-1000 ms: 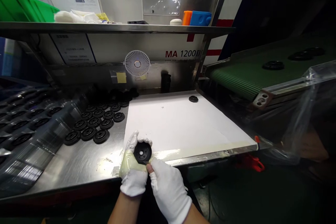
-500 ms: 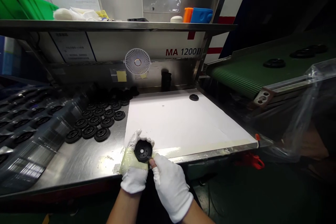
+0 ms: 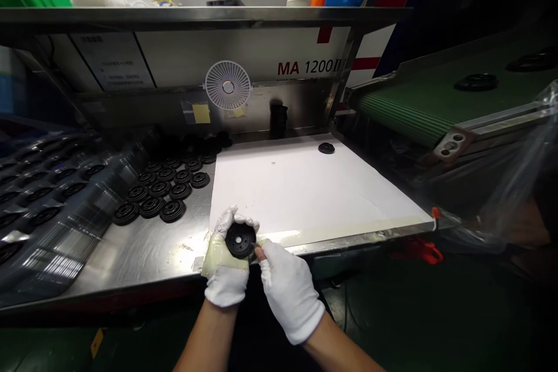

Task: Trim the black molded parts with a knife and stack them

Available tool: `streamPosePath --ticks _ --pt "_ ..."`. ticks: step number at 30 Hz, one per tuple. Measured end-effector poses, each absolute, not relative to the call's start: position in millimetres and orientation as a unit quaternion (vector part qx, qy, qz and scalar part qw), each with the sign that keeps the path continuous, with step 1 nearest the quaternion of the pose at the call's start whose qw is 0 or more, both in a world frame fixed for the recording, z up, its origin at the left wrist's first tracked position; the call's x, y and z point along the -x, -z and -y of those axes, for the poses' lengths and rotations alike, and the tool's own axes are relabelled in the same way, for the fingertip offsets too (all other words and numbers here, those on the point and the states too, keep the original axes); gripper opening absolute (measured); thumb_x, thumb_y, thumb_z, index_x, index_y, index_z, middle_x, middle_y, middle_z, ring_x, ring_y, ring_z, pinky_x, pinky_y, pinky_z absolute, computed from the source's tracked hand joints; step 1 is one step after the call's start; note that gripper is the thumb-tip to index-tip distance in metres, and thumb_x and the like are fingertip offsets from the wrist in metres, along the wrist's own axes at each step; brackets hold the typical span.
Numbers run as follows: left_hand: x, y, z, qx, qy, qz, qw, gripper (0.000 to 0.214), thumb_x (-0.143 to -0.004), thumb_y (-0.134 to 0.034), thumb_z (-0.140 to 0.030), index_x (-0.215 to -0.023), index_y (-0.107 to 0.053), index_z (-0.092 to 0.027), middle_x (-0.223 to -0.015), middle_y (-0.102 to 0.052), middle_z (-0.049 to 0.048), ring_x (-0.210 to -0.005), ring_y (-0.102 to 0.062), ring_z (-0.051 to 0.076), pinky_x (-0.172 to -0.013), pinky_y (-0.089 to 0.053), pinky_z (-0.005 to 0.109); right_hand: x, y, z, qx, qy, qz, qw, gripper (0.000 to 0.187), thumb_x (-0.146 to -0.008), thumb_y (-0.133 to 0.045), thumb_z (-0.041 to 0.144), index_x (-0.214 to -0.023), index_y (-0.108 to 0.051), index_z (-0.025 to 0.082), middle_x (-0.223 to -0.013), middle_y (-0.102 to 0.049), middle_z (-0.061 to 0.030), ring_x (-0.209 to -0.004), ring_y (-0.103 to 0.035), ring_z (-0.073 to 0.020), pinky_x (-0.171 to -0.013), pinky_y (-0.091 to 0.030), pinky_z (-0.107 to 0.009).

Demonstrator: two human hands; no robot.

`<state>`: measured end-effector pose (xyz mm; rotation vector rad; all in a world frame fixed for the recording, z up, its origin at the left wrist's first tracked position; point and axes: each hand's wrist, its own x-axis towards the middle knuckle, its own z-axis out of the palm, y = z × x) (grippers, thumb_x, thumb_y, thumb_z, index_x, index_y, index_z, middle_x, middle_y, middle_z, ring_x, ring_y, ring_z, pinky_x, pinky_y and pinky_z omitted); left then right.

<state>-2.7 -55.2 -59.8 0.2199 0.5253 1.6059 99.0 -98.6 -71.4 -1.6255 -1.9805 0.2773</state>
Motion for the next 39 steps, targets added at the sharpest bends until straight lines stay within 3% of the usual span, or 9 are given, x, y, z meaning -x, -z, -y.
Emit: streamPosePath --ticks 15,21,23,28,34,37,39 --pt "-7 57 63 -0.143 -0.749 -0.244 0.599 0.021 -0.076 -0.057 -0.016 -0.097 -0.061 -0.019 -0.073 -0.056 -0.0019 -0.075 -0.056 0.011 -0.09 -0.043 0.034 -94 71 103 0.605 -0.114 0.737 0.28 0.026 -0.092 -0.036 0.029 -0.075 -0.054 0.021 -0.063 -0.059 0.0019 -0.055 -0.052 -0.0125 -0.052 -0.022 -0.027" --pt "-1 50 69 -0.16 -0.684 -0.291 0.649 0.035 -0.076 -0.052 -0.022 -0.11 -0.058 -0.017 -0.104 -0.062 0.0114 -0.098 -0.057 0.025 -0.087 -0.046 0.043 -97 72 102 0.596 -0.118 0.744 0.279 0.029 -0.093 -0.034 0.03 -0.073 -0.052 0.021 -0.063 -0.058 0.0025 -0.055 -0.052 -0.0121 -0.052 -0.022 -0.027" --pt "2 49 71 -0.149 -0.658 -0.285 0.68 0.037 -0.076 -0.05 -0.023 -0.112 -0.057 -0.016 -0.097 -0.063 0.0112 -0.092 -0.059 0.025 -0.081 -0.048 0.044 -101 71 100 0.602 -0.117 0.738 0.281 0.025 -0.092 -0.036 0.029 -0.077 -0.054 0.021 -0.065 -0.06 0.0021 -0.055 -0.052 -0.0122 -0.052 -0.023 -0.026" --pt "1 59 64 -0.134 -0.681 -0.249 0.675 0.021 -0.076 -0.054 -0.019 -0.095 -0.062 -0.016 -0.072 -0.058 0.0019 -0.072 -0.058 0.015 -0.075 -0.048 0.033 -100 72 103 0.615 -0.105 0.73 0.278 0.022 -0.09 -0.04 0.026 -0.077 -0.057 0.021 -0.063 -0.06 0.0017 -0.053 -0.052 -0.0124 -0.051 -0.022 -0.027" --pt "-3 58 62 -0.153 -0.721 -0.284 0.613 0.025 -0.073 -0.057 -0.018 -0.098 -0.062 -0.019 -0.077 -0.061 0.0022 -0.077 -0.059 0.015 -0.081 -0.048 0.036 -93 70 109 0.602 -0.112 0.738 0.284 0.026 -0.09 -0.039 0.026 -0.069 -0.052 0.021 -0.06 -0.058 0.003 -0.053 -0.052 -0.0114 -0.051 -0.022 -0.026" --pt "1 50 65 -0.134 -0.663 -0.302 0.672 0.036 -0.073 -0.053 -0.02 -0.109 -0.059 -0.017 -0.091 -0.063 0.0093 -0.088 -0.06 0.024 -0.081 -0.048 0.044 -99 70 105 0.598 -0.107 0.743 0.28 0.026 -0.092 -0.037 0.027 -0.072 -0.053 0.021 -0.062 -0.058 0.0027 -0.055 -0.052 -0.0116 -0.052 -0.023 -0.026" --pt "3 47 65 -0.117 -0.634 -0.298 0.703 0.036 -0.072 -0.052 -0.02 -0.106 -0.06 -0.014 -0.086 -0.063 0.0101 -0.083 -0.06 0.024 -0.075 -0.05 0.044 -104 71 102 0.605 -0.104 0.737 0.281 0.025 -0.092 -0.036 0.027 -0.075 -0.054 0.021 -0.063 -0.059 0.0021 -0.054 -0.052 -0.012 -0.052 -0.023 -0.026"
